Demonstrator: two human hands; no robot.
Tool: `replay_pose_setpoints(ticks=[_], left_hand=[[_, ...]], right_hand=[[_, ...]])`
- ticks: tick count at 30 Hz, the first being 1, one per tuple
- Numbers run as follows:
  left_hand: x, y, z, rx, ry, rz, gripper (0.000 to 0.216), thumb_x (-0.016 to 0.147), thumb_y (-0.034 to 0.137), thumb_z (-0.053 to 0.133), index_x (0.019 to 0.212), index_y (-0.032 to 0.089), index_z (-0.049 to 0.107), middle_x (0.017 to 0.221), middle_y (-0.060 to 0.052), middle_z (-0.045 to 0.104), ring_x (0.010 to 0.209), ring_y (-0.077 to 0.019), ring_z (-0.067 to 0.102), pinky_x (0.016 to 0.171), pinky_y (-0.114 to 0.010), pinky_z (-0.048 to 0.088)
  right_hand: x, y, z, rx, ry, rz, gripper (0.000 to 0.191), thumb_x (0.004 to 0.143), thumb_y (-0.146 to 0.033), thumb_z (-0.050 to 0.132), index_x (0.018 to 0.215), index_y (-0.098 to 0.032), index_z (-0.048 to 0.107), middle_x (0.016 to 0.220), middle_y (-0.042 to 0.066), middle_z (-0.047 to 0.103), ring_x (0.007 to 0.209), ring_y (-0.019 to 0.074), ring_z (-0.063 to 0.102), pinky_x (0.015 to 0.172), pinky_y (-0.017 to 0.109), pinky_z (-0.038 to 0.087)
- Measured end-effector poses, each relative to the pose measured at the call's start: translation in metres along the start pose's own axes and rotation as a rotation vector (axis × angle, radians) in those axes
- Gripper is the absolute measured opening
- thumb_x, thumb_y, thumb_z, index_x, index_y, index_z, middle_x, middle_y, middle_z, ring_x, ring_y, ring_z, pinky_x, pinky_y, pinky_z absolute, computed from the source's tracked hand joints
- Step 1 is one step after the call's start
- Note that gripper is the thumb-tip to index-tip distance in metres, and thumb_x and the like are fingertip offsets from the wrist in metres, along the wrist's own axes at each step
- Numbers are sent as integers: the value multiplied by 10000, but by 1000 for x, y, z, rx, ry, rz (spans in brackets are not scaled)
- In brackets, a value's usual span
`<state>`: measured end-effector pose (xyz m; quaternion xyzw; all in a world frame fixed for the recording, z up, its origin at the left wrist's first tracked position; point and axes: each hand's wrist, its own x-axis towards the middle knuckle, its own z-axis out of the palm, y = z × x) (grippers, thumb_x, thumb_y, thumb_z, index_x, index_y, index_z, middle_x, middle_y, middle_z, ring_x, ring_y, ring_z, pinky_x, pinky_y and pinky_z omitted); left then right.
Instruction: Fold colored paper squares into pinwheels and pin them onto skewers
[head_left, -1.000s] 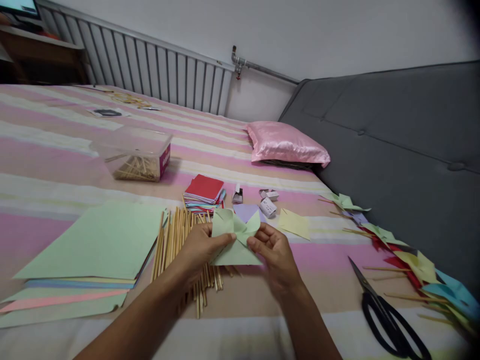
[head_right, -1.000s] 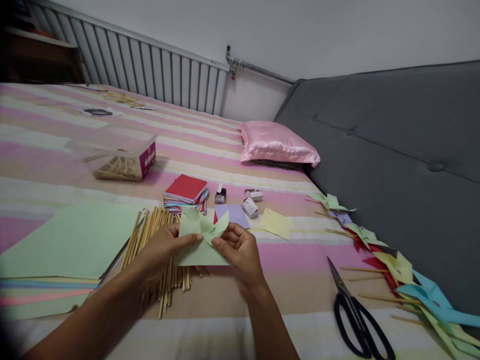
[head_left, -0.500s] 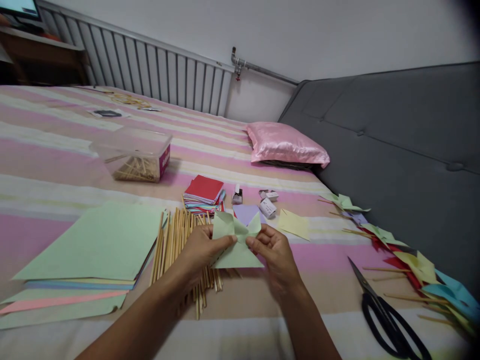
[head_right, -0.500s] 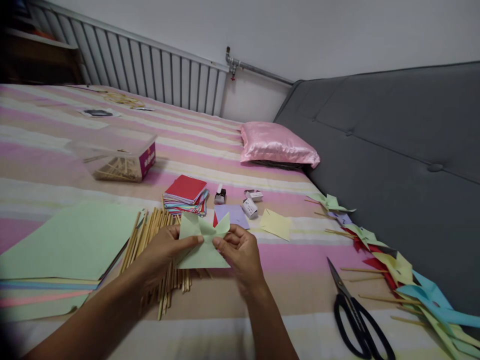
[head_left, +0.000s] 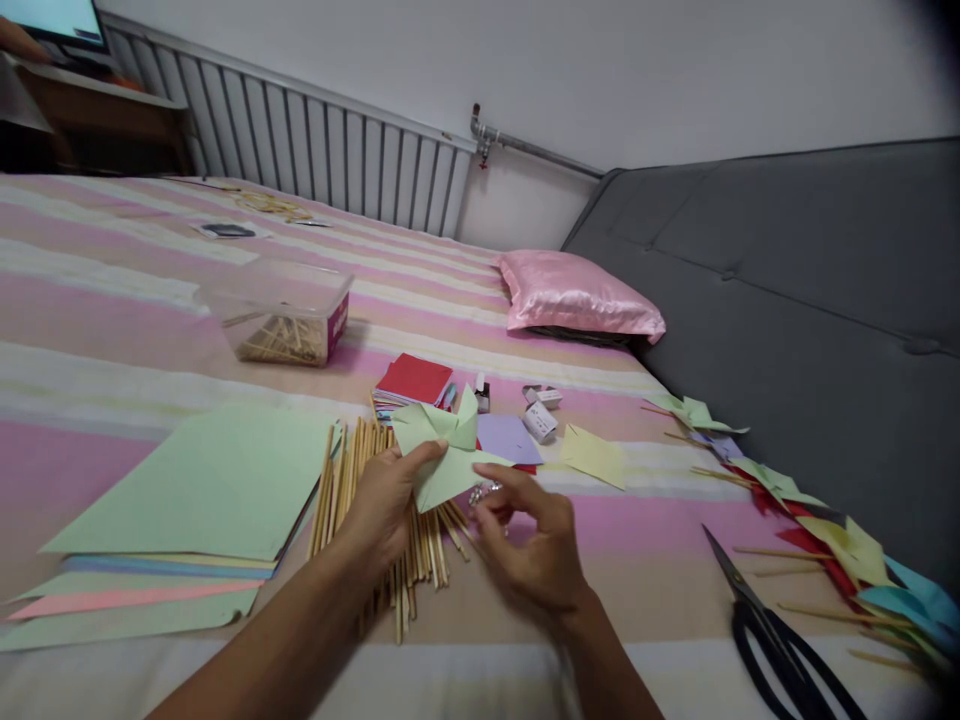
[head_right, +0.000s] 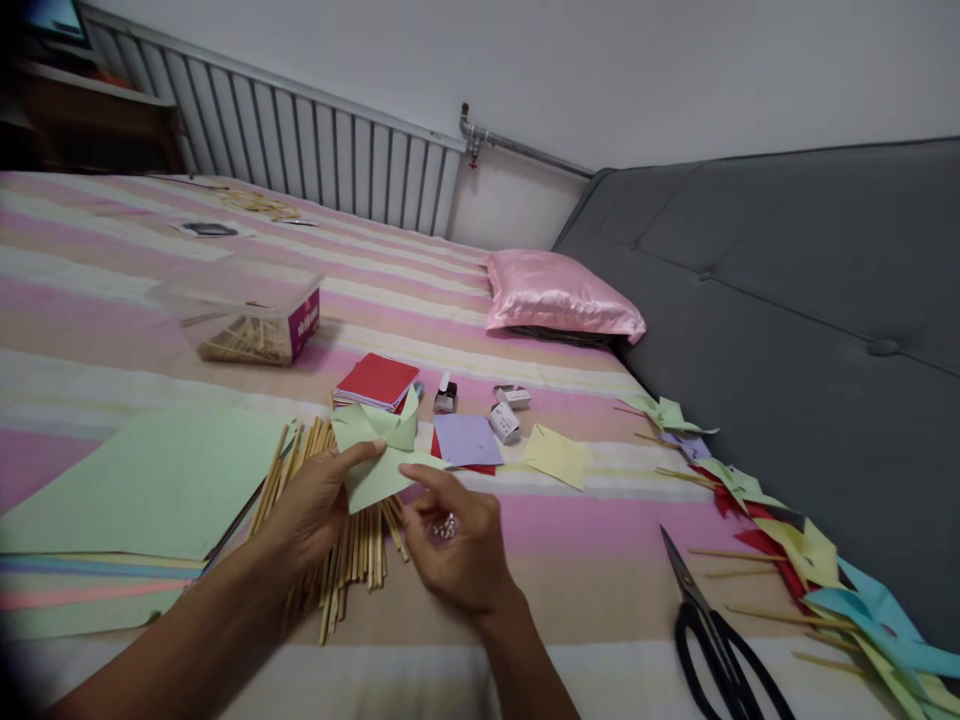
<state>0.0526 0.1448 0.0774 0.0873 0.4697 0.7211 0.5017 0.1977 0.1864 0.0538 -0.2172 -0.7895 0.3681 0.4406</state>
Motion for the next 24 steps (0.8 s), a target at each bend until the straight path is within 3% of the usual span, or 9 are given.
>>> replay_pose_setpoints(ticks=[2, 5, 12, 18, 22, 24], left_hand=[[-2, -1, 1, -14, -29, -9, 168, 652, 107, 671, 817, 81, 649, 636, -63, 710, 523, -147, 628, 523, -221, 503], [-5, -5, 2, -16, -98, -34, 164, 668, 136, 669, 823, 88, 645, 650, -70, 710, 524, -157, 629, 515, -234, 500], [-13, -6, 9, -27, -140, -50, 216, 651, 137, 684, 858, 97, 637, 682, -72, 713, 522, -150, 624, 481, -218, 475], [-13, -12, 8, 22, -135, -49, 259, 644, 212, 707, 867, 99, 638, 575, -31, 668, 401, -116, 541, 407, -221, 432], [-11, -16, 7, 52, -94, -24, 280, 598, 242, 747, 817, 98, 648, 597, -40, 670, 415, -105, 532, 408, -211, 415], [-11, -18, 6, 80, -97, 10, 289, 598, 260, 750, 823, 101, 661, 661, -58, 691, 458, -110, 554, 441, -215, 426]], right_hand=[[0, 1, 7, -18, -88, 15, 408, 776, -137, 563, 1160, -273, 585, 786, 8, 700, 616, 144, 626, 606, 272, 500], [1, 5, 10, -19, -67, 15, 306, 796, -156, 566, 1058, -283, 660, 888, 22, 724, 713, 166, 662, 674, 293, 512], [3, 6, 8, -6, -5, 85, 57, 732, -258, 692, 780, -247, 721, 690, 4, 720, 587, 156, 634, 590, 269, 497], [4, 5, 9, 43, 83, 195, 109, 780, -286, 635, 721, -206, 679, 652, 11, 659, 582, 143, 582, 580, 261, 463], [7, 7, 9, 37, 197, 194, 120, 770, -294, 640, 698, -204, 672, 896, 69, 641, 837, 195, 598, 610, 261, 467], [7, 7, 8, 40, 221, 207, 126, 770, -297, 640, 692, -203, 672, 1040, 85, 599, 871, 197, 593, 590, 255, 469]])
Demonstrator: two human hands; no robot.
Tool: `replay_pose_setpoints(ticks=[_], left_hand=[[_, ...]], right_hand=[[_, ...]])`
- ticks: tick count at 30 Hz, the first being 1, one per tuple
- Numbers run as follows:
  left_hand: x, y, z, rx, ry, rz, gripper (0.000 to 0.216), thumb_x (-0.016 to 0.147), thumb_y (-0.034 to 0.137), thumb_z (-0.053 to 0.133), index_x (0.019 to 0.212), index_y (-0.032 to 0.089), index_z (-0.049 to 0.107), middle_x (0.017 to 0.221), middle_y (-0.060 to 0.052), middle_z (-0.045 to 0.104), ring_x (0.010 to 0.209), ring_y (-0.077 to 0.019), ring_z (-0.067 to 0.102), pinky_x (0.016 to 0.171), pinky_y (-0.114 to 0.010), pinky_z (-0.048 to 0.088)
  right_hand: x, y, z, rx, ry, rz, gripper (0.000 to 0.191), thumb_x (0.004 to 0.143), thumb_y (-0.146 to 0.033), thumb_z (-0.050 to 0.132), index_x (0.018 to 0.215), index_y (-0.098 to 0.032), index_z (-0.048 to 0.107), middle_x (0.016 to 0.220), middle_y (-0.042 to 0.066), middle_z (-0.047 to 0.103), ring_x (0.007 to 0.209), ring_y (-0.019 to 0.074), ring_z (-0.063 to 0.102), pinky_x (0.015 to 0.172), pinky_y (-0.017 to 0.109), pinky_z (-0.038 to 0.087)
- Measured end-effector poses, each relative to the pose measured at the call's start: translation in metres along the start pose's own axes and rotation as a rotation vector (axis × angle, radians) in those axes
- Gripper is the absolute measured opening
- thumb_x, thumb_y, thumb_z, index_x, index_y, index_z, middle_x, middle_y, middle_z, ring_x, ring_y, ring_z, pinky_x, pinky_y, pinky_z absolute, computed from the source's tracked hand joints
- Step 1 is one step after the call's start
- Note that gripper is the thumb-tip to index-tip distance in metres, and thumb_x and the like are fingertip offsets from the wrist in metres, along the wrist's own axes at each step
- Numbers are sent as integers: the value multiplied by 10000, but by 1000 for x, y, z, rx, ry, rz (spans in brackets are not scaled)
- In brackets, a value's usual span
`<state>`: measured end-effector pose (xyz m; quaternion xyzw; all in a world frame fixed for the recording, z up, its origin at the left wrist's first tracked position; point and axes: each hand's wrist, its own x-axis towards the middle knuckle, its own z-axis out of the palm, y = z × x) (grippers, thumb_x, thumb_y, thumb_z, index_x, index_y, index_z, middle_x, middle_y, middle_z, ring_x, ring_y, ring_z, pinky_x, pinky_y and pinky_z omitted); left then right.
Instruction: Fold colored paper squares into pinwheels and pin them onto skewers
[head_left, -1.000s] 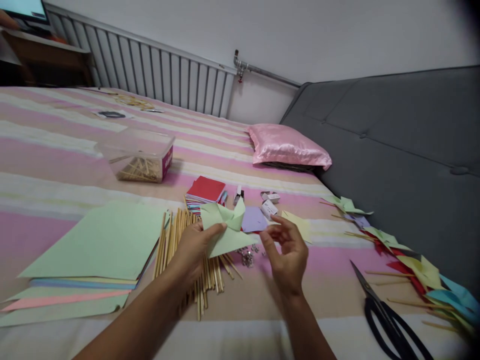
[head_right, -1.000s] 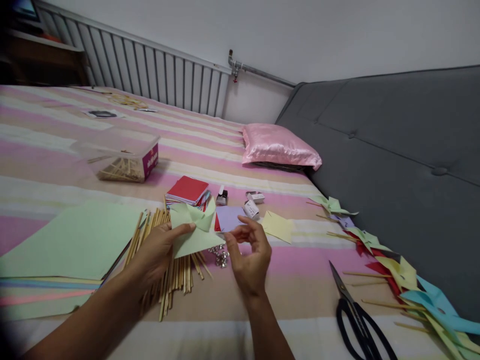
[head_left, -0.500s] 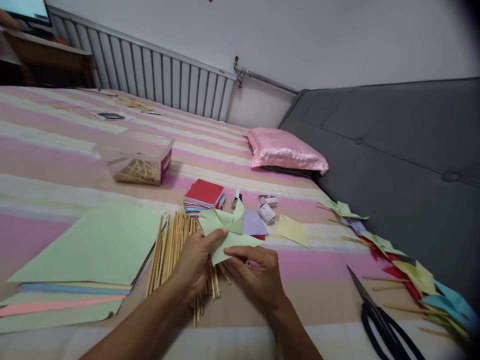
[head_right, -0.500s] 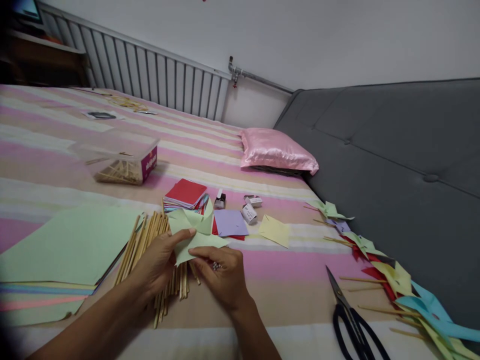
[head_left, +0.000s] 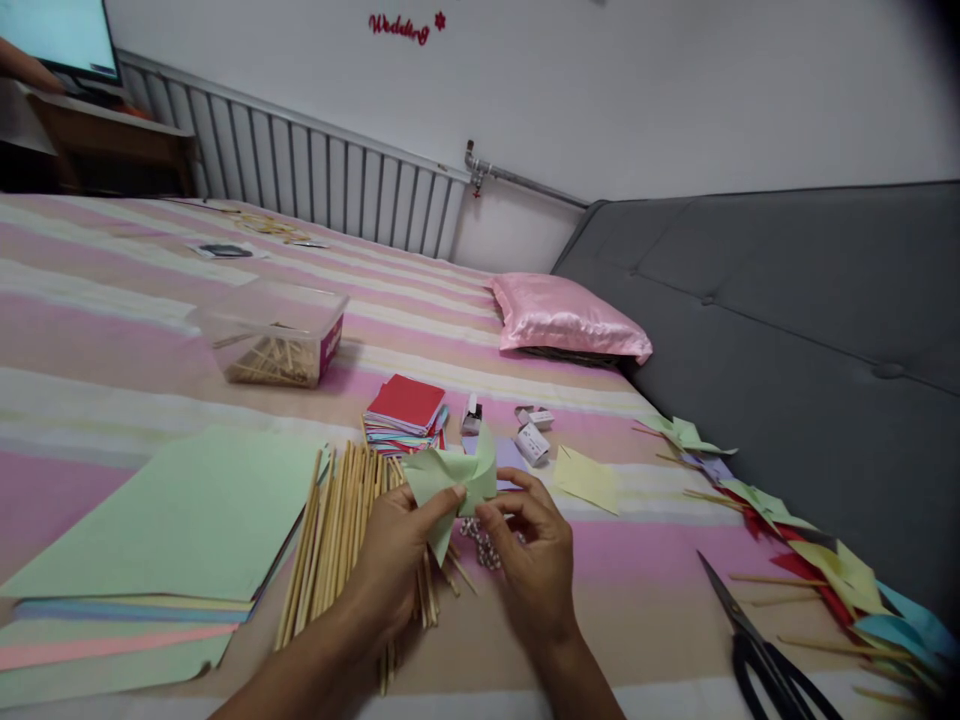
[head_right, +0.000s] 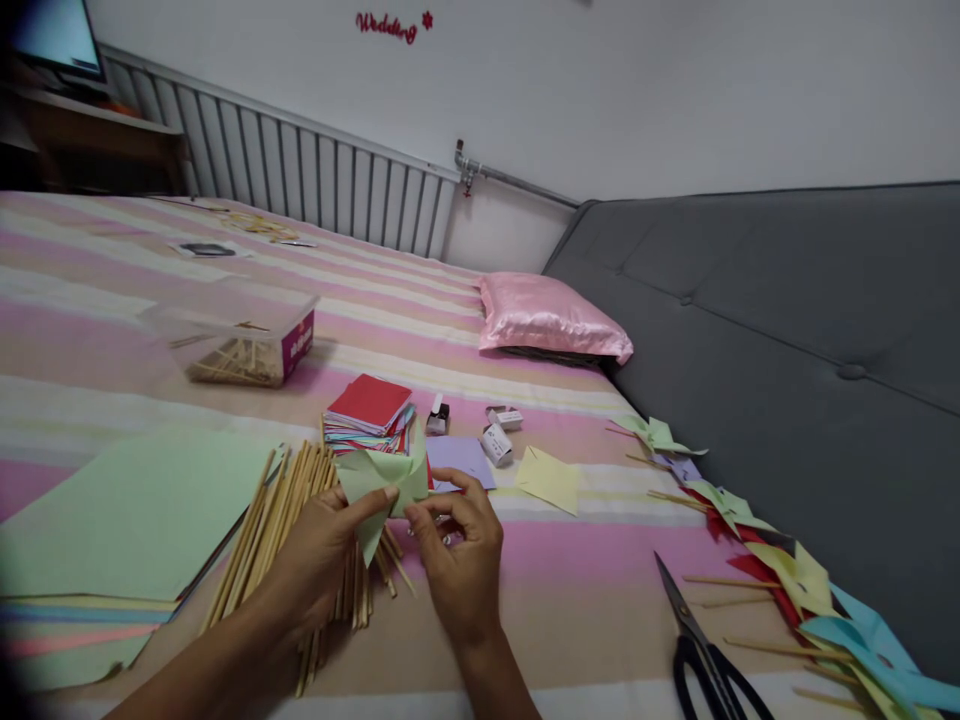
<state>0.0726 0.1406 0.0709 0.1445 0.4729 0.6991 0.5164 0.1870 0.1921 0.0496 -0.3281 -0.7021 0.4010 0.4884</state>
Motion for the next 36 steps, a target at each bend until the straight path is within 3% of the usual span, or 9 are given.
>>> replay_pose_setpoints(ticks=[5, 9, 14, 26, 36], left_hand=[[-1, -1, -1, 126, -12, 107, 254, 636, 290, 725, 820, 116, 696, 719, -67, 705, 583, -149, 604, 576, -257, 465], [0, -1, -3, 231, 15, 185, 213, 600, 267, 743, 744, 113, 712, 698, -70, 703, 649, -187, 620, 639, -282, 467], [0, -1, -3, 291, 49, 182, 156, 579, 258, 747, 651, 128, 698, 640, -49, 690, 604, -182, 606, 586, -264, 452], [-2, 2, 0, 407, 58, 261, 115, 609, 254, 722, 641, 143, 720, 637, -33, 697, 605, -168, 607, 580, -236, 450], [2, 0, -3, 432, 65, 217, 179, 605, 277, 707, 677, 113, 712, 660, -58, 698, 654, -206, 626, 605, -272, 450]], right_hand=[[0, 0, -1, -12, 44, 42, 150, 763, -306, 647, 675, -187, 672, 1143, 100, 558, 751, 160, 600, 555, 255, 469], [1, 4, 0, 34, 80, 106, 162, 718, -325, 691, 642, -182, 684, 1072, 115, 602, 916, 225, 603, 626, 272, 493], [2, 7, 1, 78, 86, 165, 150, 682, -327, 722, 631, -189, 695, 1048, 115, 618, 1054, 260, 561, 675, 279, 498], [5, 4, -1, 1, 32, 226, 216, 634, -392, 748, 605, -182, 706, 1130, 118, 592, 985, 260, 596, 566, 247, 474], [4, 6, -1, -21, 21, 196, 183, 646, -371, 744, 615, -193, 718, 1064, 101, 623, 1033, 249, 570, 636, 250, 456]])
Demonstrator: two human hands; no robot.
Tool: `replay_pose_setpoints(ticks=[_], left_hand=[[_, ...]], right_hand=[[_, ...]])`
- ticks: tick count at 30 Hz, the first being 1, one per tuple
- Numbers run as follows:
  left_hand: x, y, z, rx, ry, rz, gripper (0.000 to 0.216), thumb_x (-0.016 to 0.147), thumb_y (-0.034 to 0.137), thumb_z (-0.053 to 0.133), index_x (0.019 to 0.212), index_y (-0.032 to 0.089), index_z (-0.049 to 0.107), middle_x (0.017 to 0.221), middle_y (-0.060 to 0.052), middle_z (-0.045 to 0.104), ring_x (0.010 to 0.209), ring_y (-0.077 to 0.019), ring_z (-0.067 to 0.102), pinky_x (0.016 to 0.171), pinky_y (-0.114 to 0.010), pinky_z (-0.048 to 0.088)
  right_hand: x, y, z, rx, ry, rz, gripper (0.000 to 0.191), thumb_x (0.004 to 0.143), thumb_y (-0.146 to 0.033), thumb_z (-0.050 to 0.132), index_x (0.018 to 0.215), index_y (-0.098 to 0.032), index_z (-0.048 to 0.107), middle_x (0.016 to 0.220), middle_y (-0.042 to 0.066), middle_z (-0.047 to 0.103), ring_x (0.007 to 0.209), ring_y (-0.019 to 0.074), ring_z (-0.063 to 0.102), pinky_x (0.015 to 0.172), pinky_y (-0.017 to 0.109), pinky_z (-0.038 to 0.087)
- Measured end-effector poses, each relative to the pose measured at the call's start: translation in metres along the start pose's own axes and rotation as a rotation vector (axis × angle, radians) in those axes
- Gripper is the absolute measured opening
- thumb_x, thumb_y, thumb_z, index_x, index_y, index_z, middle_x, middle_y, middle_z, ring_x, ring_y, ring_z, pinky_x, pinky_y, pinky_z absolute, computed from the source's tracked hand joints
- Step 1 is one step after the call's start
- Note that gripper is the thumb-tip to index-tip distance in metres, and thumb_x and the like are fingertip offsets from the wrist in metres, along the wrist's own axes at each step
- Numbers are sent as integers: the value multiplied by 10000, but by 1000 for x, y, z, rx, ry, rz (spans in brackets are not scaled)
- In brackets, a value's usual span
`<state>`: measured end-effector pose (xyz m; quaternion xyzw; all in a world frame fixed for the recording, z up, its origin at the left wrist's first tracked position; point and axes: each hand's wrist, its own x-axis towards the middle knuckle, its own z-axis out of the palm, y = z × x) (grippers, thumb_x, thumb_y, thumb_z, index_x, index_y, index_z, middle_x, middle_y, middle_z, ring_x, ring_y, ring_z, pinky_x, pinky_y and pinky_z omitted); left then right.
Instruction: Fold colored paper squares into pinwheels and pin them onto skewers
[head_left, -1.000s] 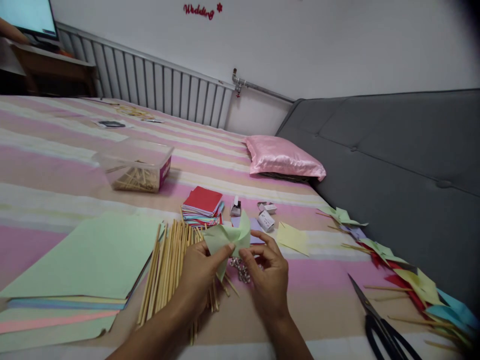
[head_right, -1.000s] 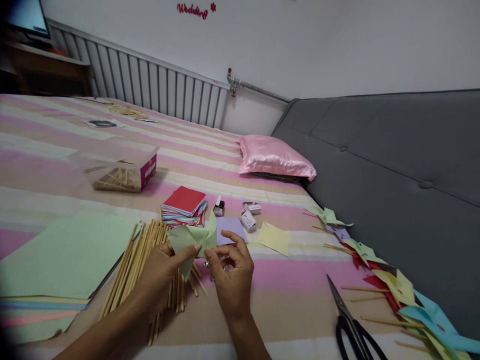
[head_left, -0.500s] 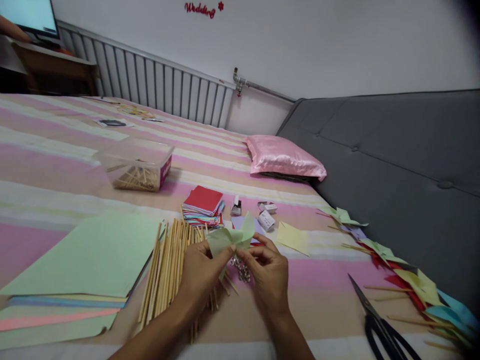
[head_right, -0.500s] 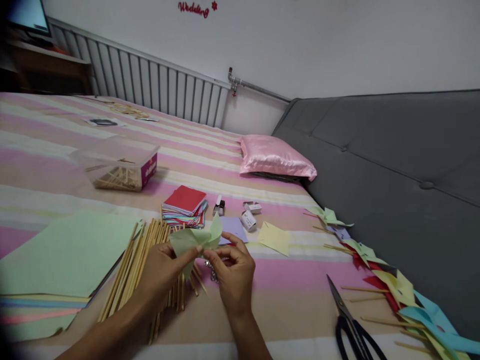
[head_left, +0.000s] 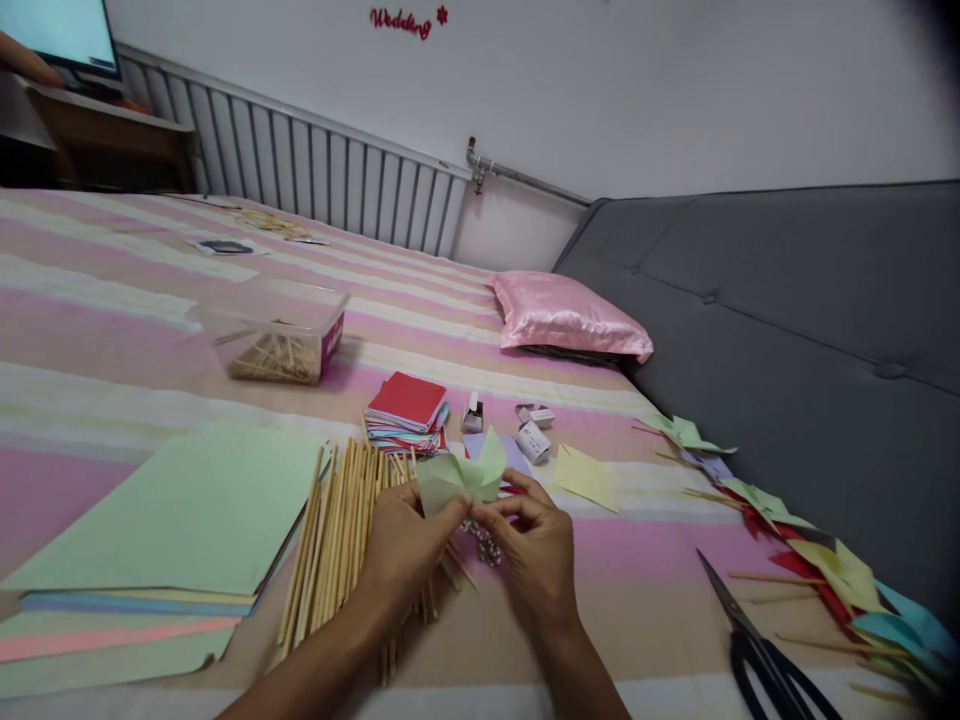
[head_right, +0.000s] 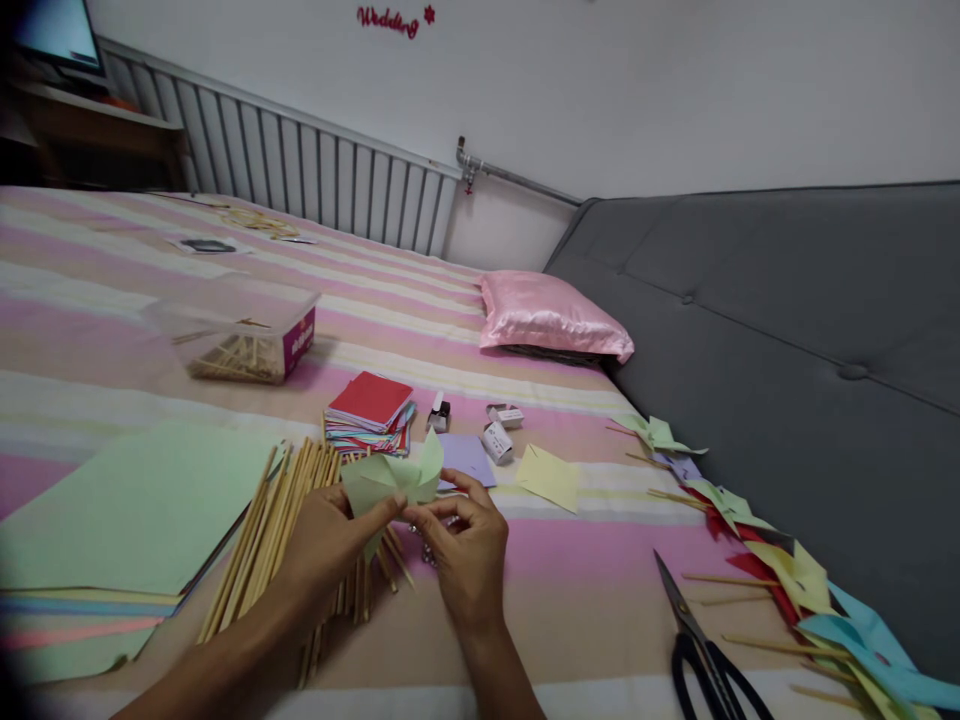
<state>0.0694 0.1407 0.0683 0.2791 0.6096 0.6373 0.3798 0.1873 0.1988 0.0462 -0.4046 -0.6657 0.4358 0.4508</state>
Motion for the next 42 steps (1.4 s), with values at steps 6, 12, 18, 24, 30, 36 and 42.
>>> replay_pose_setpoints(ticks=[6, 12, 18, 24, 30, 36, 42], left_hand=[[2, -4, 1, -168, -5, -89, 265, 601, 283, 719, 788, 96, 704, 727, -90, 705, 614, -176, 604, 578, -264, 438], [-1, -4, 3, -289, -89, -127, 281, 615, 241, 717, 856, 99, 698, 760, -95, 708, 621, -151, 601, 604, -250, 449], [-3, -1, 5, -191, -122, -157, 177, 569, 208, 725, 697, 89, 696, 642, -82, 681, 546, -147, 582, 542, -243, 438], [0, -8, 4, -167, -200, -175, 192, 563, 220, 725, 712, 99, 711, 628, -71, 676, 542, -144, 583, 541, -240, 435], [6, 2, -7, -166, -355, -172, 205, 615, 268, 689, 748, 113, 707, 651, -57, 669, 580, -137, 572, 568, -230, 417], [9, 12, -11, 74, -355, -186, 252, 520, 309, 760, 648, 109, 677, 577, -27, 621, 533, -114, 519, 509, -211, 353], [9, 6, -13, 249, -512, -247, 191, 472, 245, 749, 560, 114, 641, 475, 17, 546, 449, -83, 427, 445, -200, 276]], right_hand=[[-1, 1, 0, 130, -10, -13, 227, 647, -344, 743, 636, -168, 601, 1025, 98, 631, 960, 233, 598, 637, 258, 456], [-2, -3, 2, 499, -149, 132, 443, 666, -303, 726, 1009, -212, 461, 883, 57, 682, 826, 192, 641, 695, 290, 490], [1, -1, 3, 636, -200, 228, 549, 643, -235, 744, 1103, -188, 449, 829, 48, 705, 691, 149, 651, 630, 243, 496], [4, 3, -3, 590, -239, 253, 503, 613, -233, 756, 1045, -187, 502, 804, 35, 709, 643, 142, 650, 590, 227, 493], [9, 6, -15, 578, -346, 305, 537, 617, -221, 743, 1081, -184, 477, 795, 42, 705, 653, 166, 655, 609, 276, 500], [9, 5, -22, 401, -528, 400, 588, 579, -156, 726, 1104, -171, 463, 735, 17, 680, 591, 141, 625, 558, 246, 466], [7, 3, -28, 220, -639, 392, 668, 589, -104, 690, 1203, -189, 441, 743, 14, 666, 630, 144, 622, 564, 249, 471]])
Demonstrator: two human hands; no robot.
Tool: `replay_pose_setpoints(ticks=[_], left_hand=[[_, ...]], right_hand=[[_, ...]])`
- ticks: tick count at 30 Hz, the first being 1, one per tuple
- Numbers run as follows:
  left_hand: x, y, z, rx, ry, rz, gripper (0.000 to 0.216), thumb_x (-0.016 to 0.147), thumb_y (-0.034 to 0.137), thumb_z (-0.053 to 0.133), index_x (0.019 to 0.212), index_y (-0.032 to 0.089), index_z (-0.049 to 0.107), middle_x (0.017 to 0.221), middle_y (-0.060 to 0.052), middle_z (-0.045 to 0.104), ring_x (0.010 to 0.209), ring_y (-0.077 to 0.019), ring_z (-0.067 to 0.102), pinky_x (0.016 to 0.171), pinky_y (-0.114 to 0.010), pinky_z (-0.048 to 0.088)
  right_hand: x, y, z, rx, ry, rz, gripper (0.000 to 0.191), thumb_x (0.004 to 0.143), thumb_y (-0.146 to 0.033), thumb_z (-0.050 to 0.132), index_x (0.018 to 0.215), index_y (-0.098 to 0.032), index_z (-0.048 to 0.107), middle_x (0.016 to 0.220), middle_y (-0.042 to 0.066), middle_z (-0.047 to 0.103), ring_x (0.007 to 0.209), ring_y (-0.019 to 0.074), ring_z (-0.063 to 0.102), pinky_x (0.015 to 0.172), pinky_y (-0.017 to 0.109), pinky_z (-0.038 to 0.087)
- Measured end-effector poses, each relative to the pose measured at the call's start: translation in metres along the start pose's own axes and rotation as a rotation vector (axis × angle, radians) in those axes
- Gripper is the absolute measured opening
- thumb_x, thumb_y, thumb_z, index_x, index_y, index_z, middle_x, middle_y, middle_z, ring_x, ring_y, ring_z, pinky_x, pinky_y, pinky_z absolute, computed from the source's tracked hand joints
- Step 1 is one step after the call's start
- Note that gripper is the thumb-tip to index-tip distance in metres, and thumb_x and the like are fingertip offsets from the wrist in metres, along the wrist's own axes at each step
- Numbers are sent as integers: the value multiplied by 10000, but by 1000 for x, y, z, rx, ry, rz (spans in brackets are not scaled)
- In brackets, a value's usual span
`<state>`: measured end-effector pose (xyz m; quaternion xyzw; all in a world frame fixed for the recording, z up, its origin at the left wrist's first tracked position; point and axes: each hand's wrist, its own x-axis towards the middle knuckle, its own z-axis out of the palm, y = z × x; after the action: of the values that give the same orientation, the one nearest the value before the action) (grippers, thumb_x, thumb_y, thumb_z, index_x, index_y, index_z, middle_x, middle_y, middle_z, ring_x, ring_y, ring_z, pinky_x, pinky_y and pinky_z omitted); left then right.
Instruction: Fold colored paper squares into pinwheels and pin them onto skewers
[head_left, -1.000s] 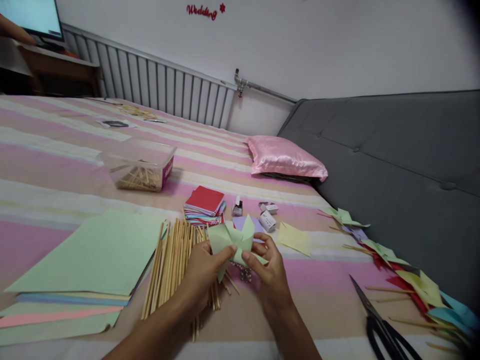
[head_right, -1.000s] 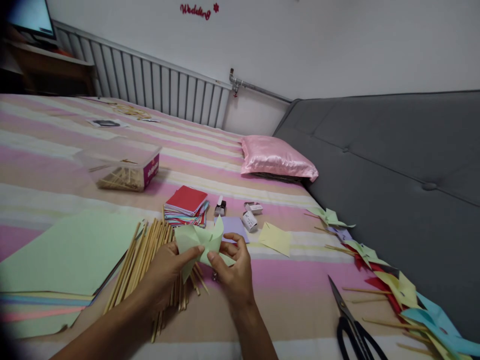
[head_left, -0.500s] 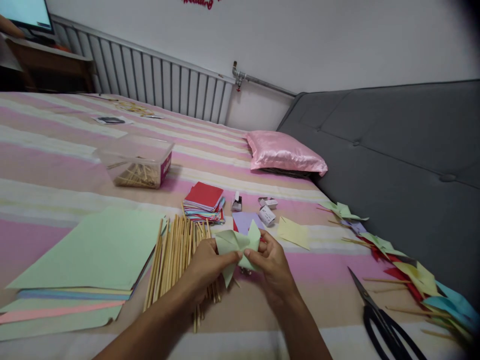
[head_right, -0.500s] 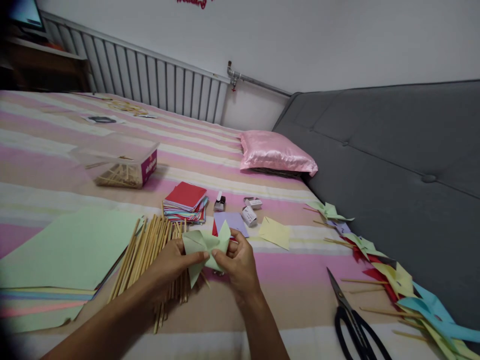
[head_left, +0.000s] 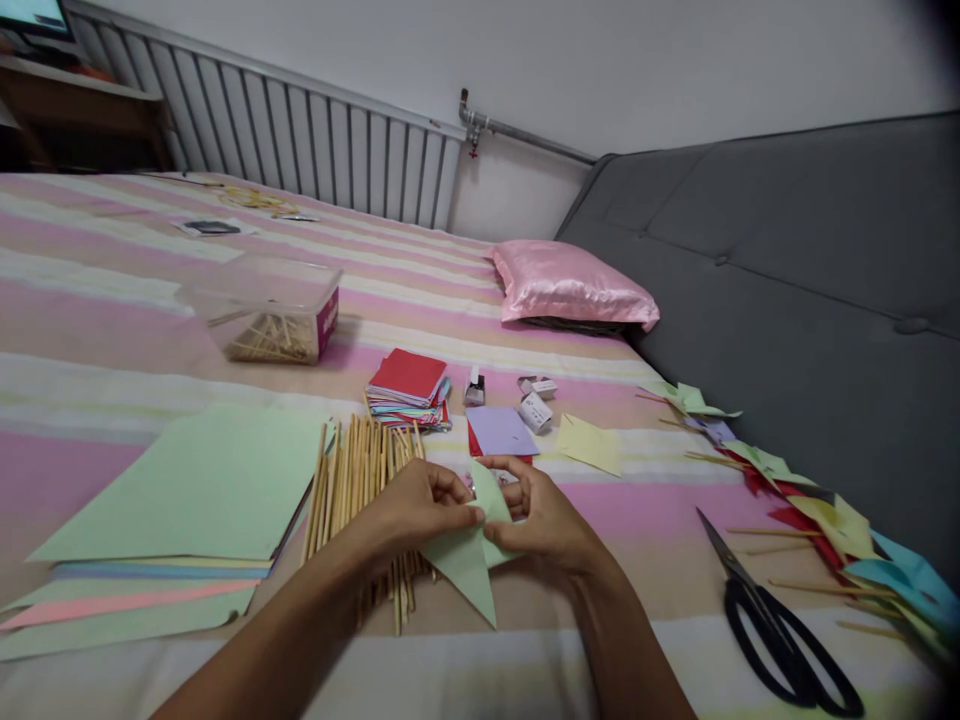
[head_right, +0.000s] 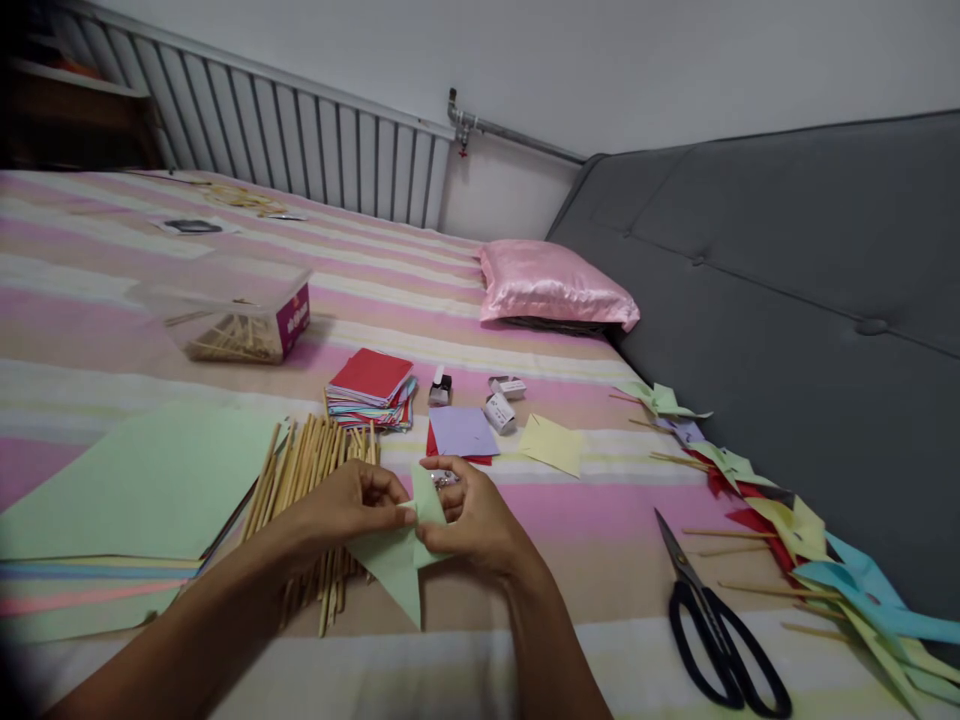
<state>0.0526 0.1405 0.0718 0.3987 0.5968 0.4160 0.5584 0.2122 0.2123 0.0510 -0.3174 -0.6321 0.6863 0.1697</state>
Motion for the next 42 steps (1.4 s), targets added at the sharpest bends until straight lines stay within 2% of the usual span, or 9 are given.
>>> replay_pose_setpoints(ticks=[12, 21, 24, 27, 29, 31, 34, 37, 42], left_hand=[[-4, 0, 4, 67, -76, 62, 133, 506, 201, 670, 460, 156, 554, 415, 55, 427, 401, -67, 310, 420, -209, 180], [-3, 0, 7, 17, 3, 36, 78, 518, 154, 619, 470, 142, 558, 416, 50, 466, 387, -62, 356, 398, -184, 211], [0, -1, 6, -83, 134, 22, 88, 520, 180, 643, 488, 130, 578, 419, 34, 501, 375, -67, 395, 390, -177, 253], [3, 0, 2, -260, 319, 31, 123, 520, 208, 689, 544, 115, 613, 461, -5, 575, 392, -94, 474, 396, -188, 323], [4, 2, -1, -409, 422, 47, 143, 525, 207, 709, 590, 109, 627, 498, -26, 613, 420, -115, 525, 415, -201, 377], [4, 3, -4, -559, 475, 59, 142, 533, 184, 714, 615, 109, 626, 505, -26, 624, 432, -125, 548, 432, -213, 414], [5, 3, -6, -720, 489, 89, 125, 550, 147, 702, 639, 107, 624, 505, -22, 630, 440, -130, 559, 453, -221, 442], [5, 2, -5, -786, 454, 112, 123, 583, 140, 689, 685, 100, 632, 555, -33, 658, 477, -134, 578, 479, -221, 457], [1, 3, 4, -861, 350, 107, 111, 626, 138, 669, 728, 112, 635, 606, -36, 675, 510, -139, 596, 521, -235, 483]], right_hand=[[-7, -2, 0, -163, 0, -131, 634, 618, -124, 684, 1211, -200, 473, 693, -8, 652, 617, 141, 612, 521, 226, 476], [-6, -6, -2, -151, 28, -179, 611, 634, -207, 722, 1195, -206, 480, 678, -26, 625, 637, 140, 600, 580, 246, 471], [-1, -6, -2, 24, 148, -324, 591, 656, -279, 725, 1190, -215, 481, 870, 36, 643, 778, 169, 601, 659, 273, 476], [2, -6, -1, 127, 410, -537, 478, 712, -304, 674, 1155, -221, 513, 1009, 65, 592, 899, 184, 567, 753, 295, 459], [0, -5, 0, 59, 595, -660, 359, 733, -266, 656, 1076, -224, 559, 897, 34, 580, 833, 163, 559, 744, 287, 447], [-2, -5, 3, -72, 659, -711, 249, 745, -210, 639, 989, -230, 592, 713, -12, 554, 671, 135, 544, 666, 277, 448], [-5, -4, 12, -287, 442, -669, 222, 760, -159, 604, 966, -240, 624, 569, -40, 564, 519, 125, 535, 563, 273, 456], [-4, 0, 22, -409, 228, -633, 282, 772, -158, 591, 1032, -253, 646, 729, 6, 687, 608, 144, 623, 550, 262, 486], [1, 5, 29, -440, 241, -632, 218, 774, -201, 633, 970, -268, 697, 805, 17, 729, 649, 156, 658, 582, 274, 516]])
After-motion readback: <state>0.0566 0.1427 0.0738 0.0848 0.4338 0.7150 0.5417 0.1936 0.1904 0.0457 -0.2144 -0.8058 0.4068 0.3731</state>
